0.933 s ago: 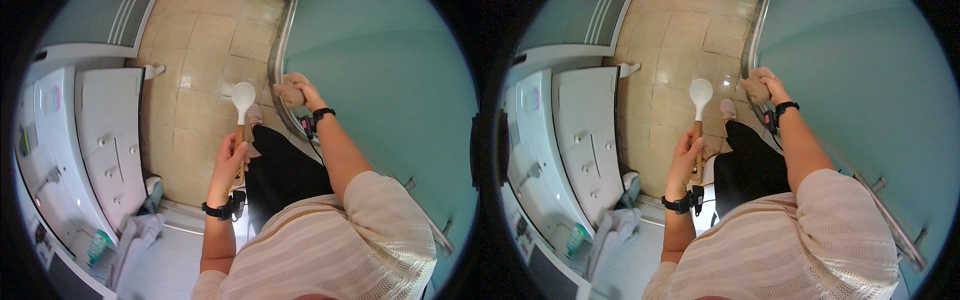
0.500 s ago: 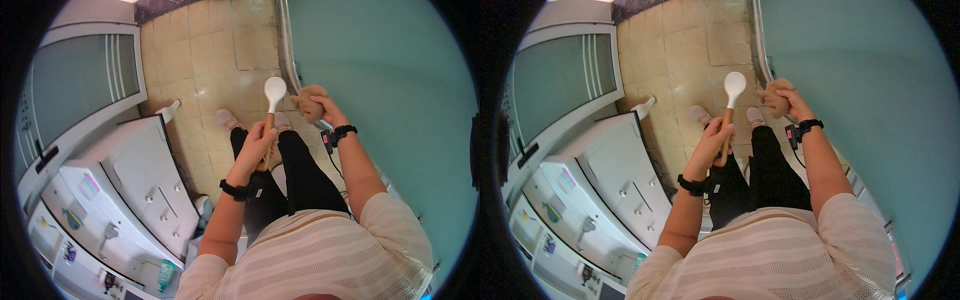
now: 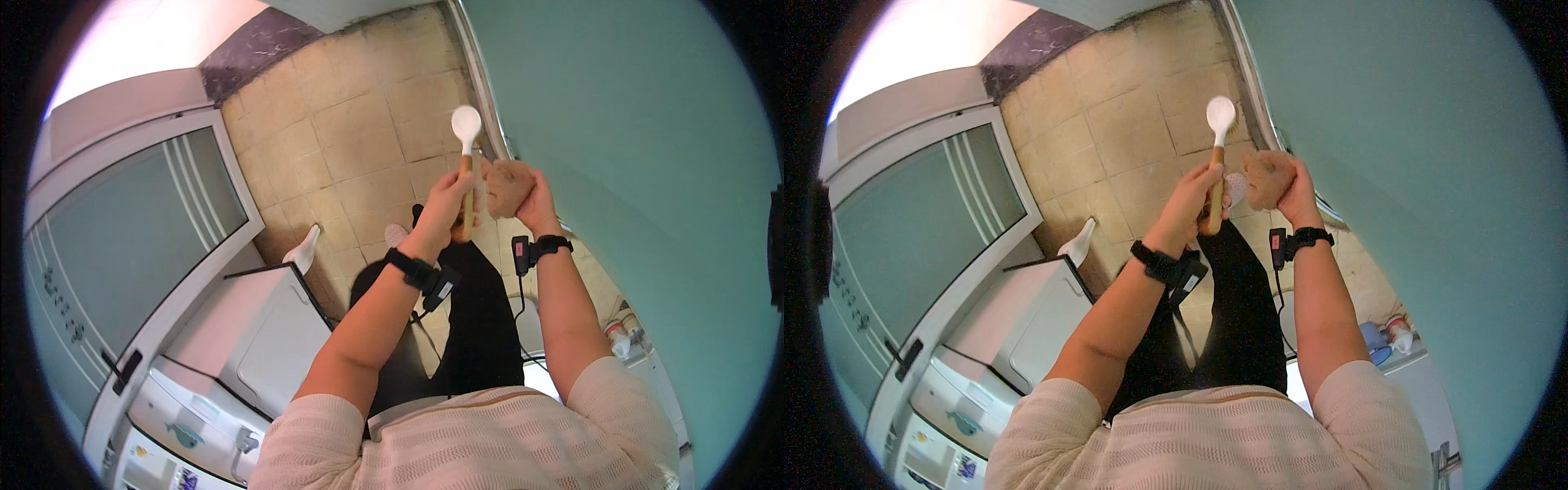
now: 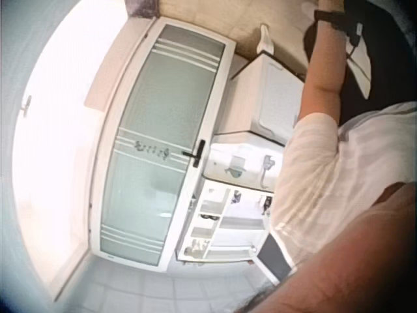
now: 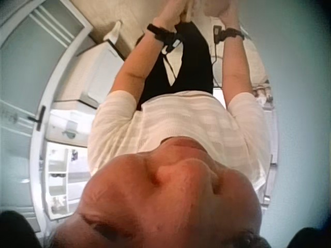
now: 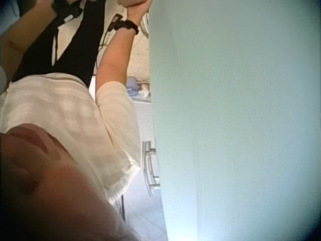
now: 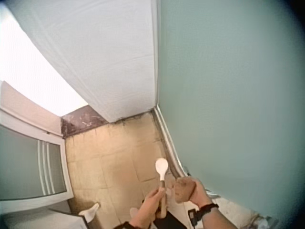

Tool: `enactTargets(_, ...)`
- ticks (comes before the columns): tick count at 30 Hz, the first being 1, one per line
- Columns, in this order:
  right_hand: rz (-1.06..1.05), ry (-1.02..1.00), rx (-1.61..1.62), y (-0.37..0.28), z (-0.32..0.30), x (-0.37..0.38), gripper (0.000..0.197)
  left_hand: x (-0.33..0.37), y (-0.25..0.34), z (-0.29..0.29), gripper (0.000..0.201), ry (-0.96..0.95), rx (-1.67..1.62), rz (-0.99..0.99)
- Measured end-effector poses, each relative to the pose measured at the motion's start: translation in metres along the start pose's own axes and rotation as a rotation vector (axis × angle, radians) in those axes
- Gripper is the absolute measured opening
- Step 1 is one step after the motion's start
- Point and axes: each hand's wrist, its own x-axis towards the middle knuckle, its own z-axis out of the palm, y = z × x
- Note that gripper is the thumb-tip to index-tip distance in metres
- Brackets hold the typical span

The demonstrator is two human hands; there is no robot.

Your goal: The person cleans the shower door track and bathroom floor with a brush and cloth, rinses the cloth in a sink, and then wipes a windowsill in a bedroom.

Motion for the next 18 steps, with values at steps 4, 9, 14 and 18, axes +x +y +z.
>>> enactTargets(4,0.117,-0.038,0.114,-0.008,-0.002,0.017,0.050,0.040,0.006,0.025,0.024,0.070,-0.127,0.091)
enactTargets(9,-0.057,0.077,0.111,-0.006,-0.002,0.057,0.040,0.093,0.024,0.034,0.023,-0.071,-0.105,0.038)
enactTargets(14,-0.203,0.046,0.014,-0.012,0.026,0.127,0.040,0.231,0.096,-0.003,0.024,-0.244,-0.050,0.191)
enactTargets(18,-0.292,0.091,0.013,-0.016,0.039,0.157,0.043,0.252,0.086,-0.008,0.023,-0.208,-0.119,-0.004)
